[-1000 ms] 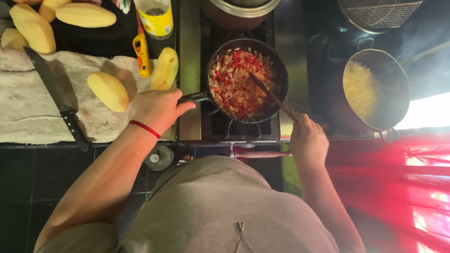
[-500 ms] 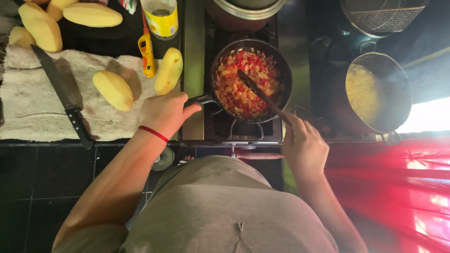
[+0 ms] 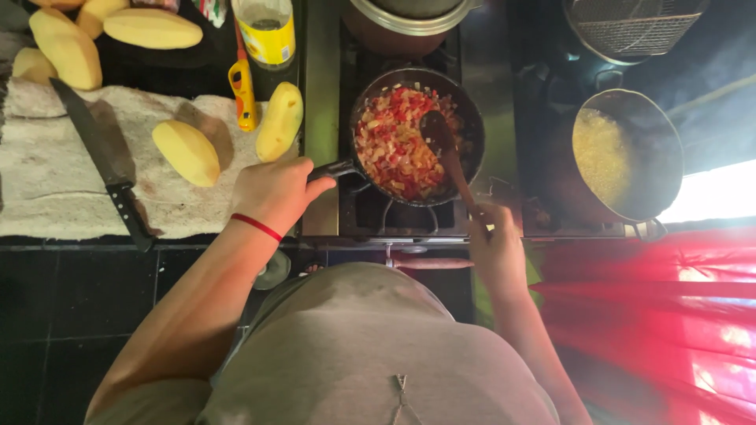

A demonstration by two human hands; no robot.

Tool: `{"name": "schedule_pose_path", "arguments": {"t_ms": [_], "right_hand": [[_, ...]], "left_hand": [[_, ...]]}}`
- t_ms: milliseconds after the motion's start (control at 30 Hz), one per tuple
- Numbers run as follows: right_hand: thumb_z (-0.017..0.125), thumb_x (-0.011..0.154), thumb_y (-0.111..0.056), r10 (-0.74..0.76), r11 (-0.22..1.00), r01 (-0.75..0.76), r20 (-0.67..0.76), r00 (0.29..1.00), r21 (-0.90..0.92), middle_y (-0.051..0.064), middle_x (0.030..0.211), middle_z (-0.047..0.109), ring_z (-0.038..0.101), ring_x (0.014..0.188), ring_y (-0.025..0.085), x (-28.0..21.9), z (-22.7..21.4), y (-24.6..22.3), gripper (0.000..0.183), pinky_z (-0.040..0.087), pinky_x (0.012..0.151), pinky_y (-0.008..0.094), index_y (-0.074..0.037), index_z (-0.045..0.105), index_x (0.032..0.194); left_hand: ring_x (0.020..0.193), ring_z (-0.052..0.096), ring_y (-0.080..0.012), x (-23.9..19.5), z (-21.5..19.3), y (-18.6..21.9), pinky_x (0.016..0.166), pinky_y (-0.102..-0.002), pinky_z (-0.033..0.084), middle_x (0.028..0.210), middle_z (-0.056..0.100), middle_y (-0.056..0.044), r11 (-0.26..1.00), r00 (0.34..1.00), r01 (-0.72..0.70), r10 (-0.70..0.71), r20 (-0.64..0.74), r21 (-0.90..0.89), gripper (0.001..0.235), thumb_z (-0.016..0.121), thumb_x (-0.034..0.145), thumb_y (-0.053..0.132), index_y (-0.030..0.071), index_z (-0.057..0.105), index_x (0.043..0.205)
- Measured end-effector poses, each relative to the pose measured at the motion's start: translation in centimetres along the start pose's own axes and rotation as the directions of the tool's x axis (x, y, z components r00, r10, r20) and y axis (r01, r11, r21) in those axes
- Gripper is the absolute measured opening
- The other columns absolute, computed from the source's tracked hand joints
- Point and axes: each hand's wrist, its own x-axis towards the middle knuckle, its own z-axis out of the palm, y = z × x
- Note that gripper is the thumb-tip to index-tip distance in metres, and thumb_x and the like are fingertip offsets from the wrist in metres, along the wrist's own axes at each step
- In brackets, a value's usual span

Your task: The person slices red bell peppers into small pieces on a wooden cutting board using a knife. They then scrape the chopped peppers into a frying pan on the stove and stir the mixture with a wooden spatula.

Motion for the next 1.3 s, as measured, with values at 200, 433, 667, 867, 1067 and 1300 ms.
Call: {"name": "schedule_pose_path", "arguments": {"t_ms": [200,433,667,867,1067,1300], "right_hand": [[0.076,0.104,-0.034,0.146,0.935,-0.181,0.137,0.98,0.305,0.008,0.117,0.077,0.077,0.1,0.032,-0.8,-1.9,-1.2,0.029,0.065,0.081,0.049,-0.023,0.062,0.128],[0.046,0.119,-0.044,-0.072,0.96,0.07,0.002,0.997,-0.272,0.017,0.085,0.075,0.08,0.081,0.043,0.2,2.6,2.6,0.023,0.065,0.075,0.057,-0.025,0.056,0.126],[0.048,0.12,-0.036,-0.054,0.987,0.042,-0.074,0.996,-0.157,0.019,0.081,0.074,0.079,0.079,0.044,-0.3,1.7,1.5,0.021,0.064,0.071,0.058,-0.019,0.059,0.125],[0.053,0.12,-0.035,-0.061,0.996,0.055,-0.096,0.994,-0.065,0.027,0.087,0.075,0.077,0.085,0.052,0.9,-1.4,2.1,0.023,0.06,0.073,0.067,-0.015,0.064,0.121],[0.043,0.11,-0.034,0.179,0.963,-0.171,-0.022,0.984,0.209,0.012,0.112,0.074,0.064,0.096,0.039,0.4,-8.3,-3.7,0.032,0.044,0.085,0.048,-0.014,0.066,0.12],[0.057,0.119,-0.03,-0.05,0.993,0.079,-0.297,0.954,0.087,0.03,0.094,0.074,0.072,0.094,0.057,0.3,-2.9,2.4,0.022,0.056,0.08,0.071,-0.014,0.065,0.131]], "left_hand": [[0.058,0.067,-0.0259,-0.2,0.1,-0.1,0.061,-0.04,0.053,0.055,0.055,-0.001,1.0,1.0,0.004,-0.004,0.014,-0.009,0.059,0.066,0.1,0.072,0.02,0.055,0.072],[0.058,0.069,-0.0265,-0.2,0.0,0.1,0.06,-0.041,0.054,0.054,0.056,-0.002,1.0,1.0,-0.008,0.008,-0.015,0.0,0.057,0.067,0.099,0.07,0.02,0.055,0.072],[0.065,0.074,-0.0285,0.2,-1.2,0.0,0.064,-0.041,0.056,0.059,0.063,-0.005,1.0,1.0,-0.018,0.018,-0.01,0.013,0.059,0.067,0.099,0.071,0.019,0.06,0.071],[0.084,0.082,-0.0282,7.3,-5.8,2.9,0.072,-0.046,0.059,0.075,0.078,-0.001,0.993,0.991,-0.083,0.073,0.11,0.09,0.058,0.064,0.094,0.081,0.026,0.075,0.081],[0.08,0.077,-0.0342,12.6,-10.5,6.7,0.067,-0.039,0.056,0.085,0.08,-0.009,0.937,0.919,-0.18,0.051,0.391,0.3,0.067,0.058,0.112,0.073,0.014,0.084,0.096],[0.101,0.083,-0.0341,7.3,-6.9,-1.7,0.087,-0.05,0.06,0.096,0.085,-0.006,0.98,0.944,-0.179,0.146,0.295,0.088,0.059,0.056,0.1,0.078,0.028,0.085,0.105]]}}
